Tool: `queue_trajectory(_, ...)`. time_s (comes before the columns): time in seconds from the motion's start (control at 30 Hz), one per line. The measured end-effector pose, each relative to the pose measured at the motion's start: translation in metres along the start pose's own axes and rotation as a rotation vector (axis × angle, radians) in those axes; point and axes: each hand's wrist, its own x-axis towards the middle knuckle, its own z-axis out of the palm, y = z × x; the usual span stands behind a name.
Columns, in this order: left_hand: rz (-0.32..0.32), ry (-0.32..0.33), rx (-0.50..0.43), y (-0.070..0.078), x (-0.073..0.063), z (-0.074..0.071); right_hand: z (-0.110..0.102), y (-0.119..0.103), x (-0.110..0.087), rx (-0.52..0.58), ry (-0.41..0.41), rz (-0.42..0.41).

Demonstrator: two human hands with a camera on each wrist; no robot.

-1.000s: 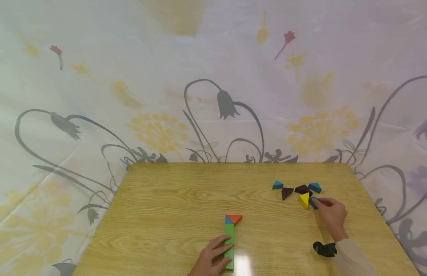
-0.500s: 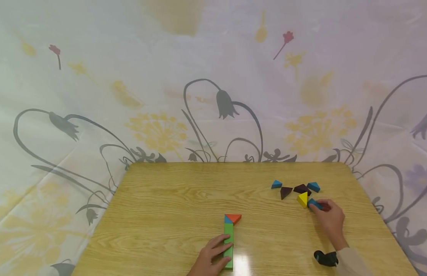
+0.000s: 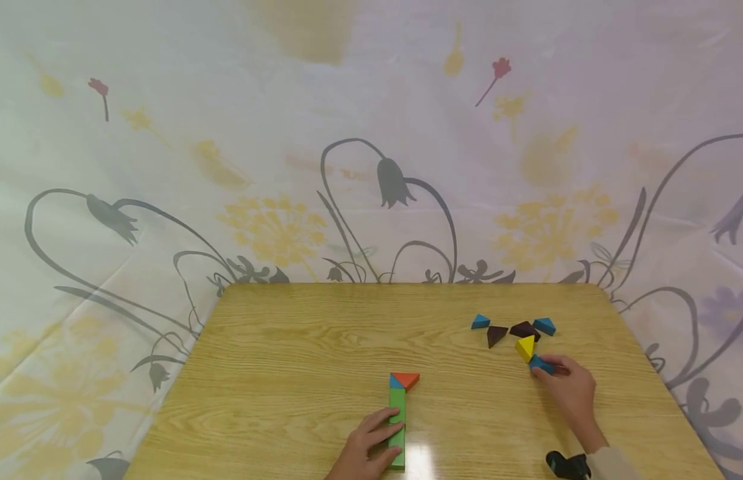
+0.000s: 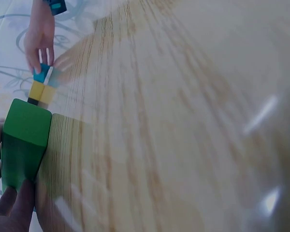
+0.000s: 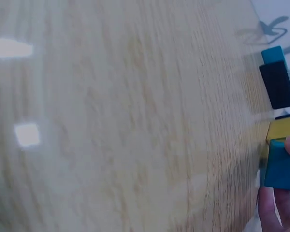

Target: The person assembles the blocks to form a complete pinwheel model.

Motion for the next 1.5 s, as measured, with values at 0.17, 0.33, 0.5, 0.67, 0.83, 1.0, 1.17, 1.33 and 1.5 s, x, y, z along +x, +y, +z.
queue_trajectory(0.17, 0.016, 0.009, 0.000, 0.000, 0.000, 0.001, 0.001, -0.005, -0.007, 0.003, -0.010, -0.053)
queue_trajectory(0.33, -0.024, -0.003, -0.018, 0.002, 0.000, 0.000, 0.002, -0.013, -0.011, 0.033, -0.016, -0.090)
queue_trajectory(0.5, -0.079, -0.015, -0.059, 0.003, 0.000, -0.002, 0.008, -0.021, -0.012, 0.084, -0.048, -0.111)
queue_trajectory(0.67, -0.056, -0.018, -0.046, -0.001, 0.000, -0.001, 0.018, -0.032, -0.011, 0.163, -0.107, -0.184)
queue_trajectory(0.83, -0.047, -0.016, -0.043, -0.003, -0.001, 0.001, 0.031, -0.045, -0.009, 0.212, -0.153, -0.254)
queue_trajectory(1.0, -0.038, -0.010, -0.048, -0.004, -0.001, 0.001, 0.041, -0.054, -0.008, 0.236, -0.192, -0.280)
queue_trajectory(1.17, -0.029, -0.012, -0.048, -0.004, 0.000, 0.002, 0.048, -0.058, -0.008, 0.276, -0.212, -0.296)
queue_trajectory(1.33, -0.019, -0.006, -0.038, -0.002, 0.000, 0.001, 0.056, -0.062, -0.007, 0.292, -0.221, -0.338)
queue_trajectory(1.5, -0.030, -0.009, -0.020, -0.001, 0.000, 0.000, 0.061, -0.069, -0.006, 0.259, -0.227, -0.359)
